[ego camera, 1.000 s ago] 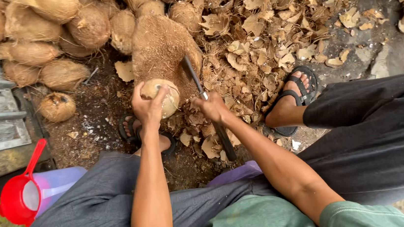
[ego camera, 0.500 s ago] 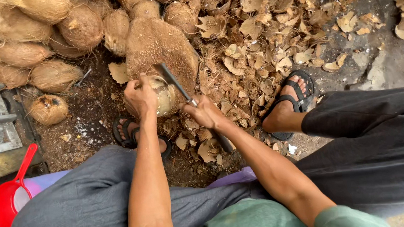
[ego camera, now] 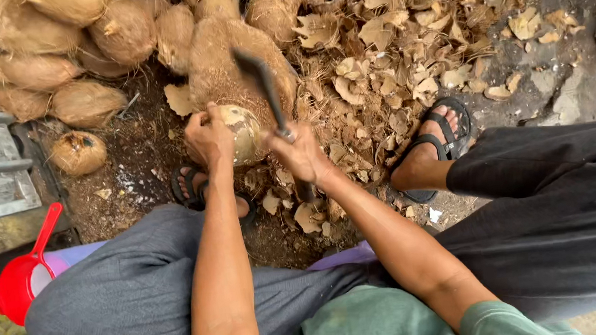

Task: The person sits on the ground and uses a machete to peel the husk off a coconut. They hold the coconut with one hand and repeatedly strike the husk with the machete, rotating the coconut to remove the outer layer.

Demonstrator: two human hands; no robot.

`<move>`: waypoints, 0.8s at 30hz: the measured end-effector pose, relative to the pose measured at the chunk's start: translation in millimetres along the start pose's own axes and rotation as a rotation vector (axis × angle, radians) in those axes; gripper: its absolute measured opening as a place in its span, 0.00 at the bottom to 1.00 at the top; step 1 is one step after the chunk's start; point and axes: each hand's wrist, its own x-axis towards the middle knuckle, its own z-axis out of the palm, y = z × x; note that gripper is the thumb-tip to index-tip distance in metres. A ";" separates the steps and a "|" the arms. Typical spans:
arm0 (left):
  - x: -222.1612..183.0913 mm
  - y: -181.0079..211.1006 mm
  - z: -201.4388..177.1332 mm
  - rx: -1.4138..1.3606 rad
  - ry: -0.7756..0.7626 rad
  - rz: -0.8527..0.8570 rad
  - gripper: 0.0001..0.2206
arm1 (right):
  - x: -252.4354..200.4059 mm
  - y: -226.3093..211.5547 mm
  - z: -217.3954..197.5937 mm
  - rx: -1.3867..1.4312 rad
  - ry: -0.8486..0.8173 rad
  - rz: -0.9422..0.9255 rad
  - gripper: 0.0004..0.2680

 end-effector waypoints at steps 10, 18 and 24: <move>2.9 -5.9 5.3 0.062 0.040 -0.057 0.18 | -2.5 -7.8 0.2 -0.181 0.043 0.173 0.11; 7.9 -2.3 3.7 0.048 0.049 -0.032 0.20 | -5.4 10.6 -13.5 -0.530 -0.085 0.386 0.10; -12.8 20.5 -16.6 -0.271 0.017 0.055 0.24 | 21.1 -7.5 -17.7 -0.327 0.149 0.338 0.11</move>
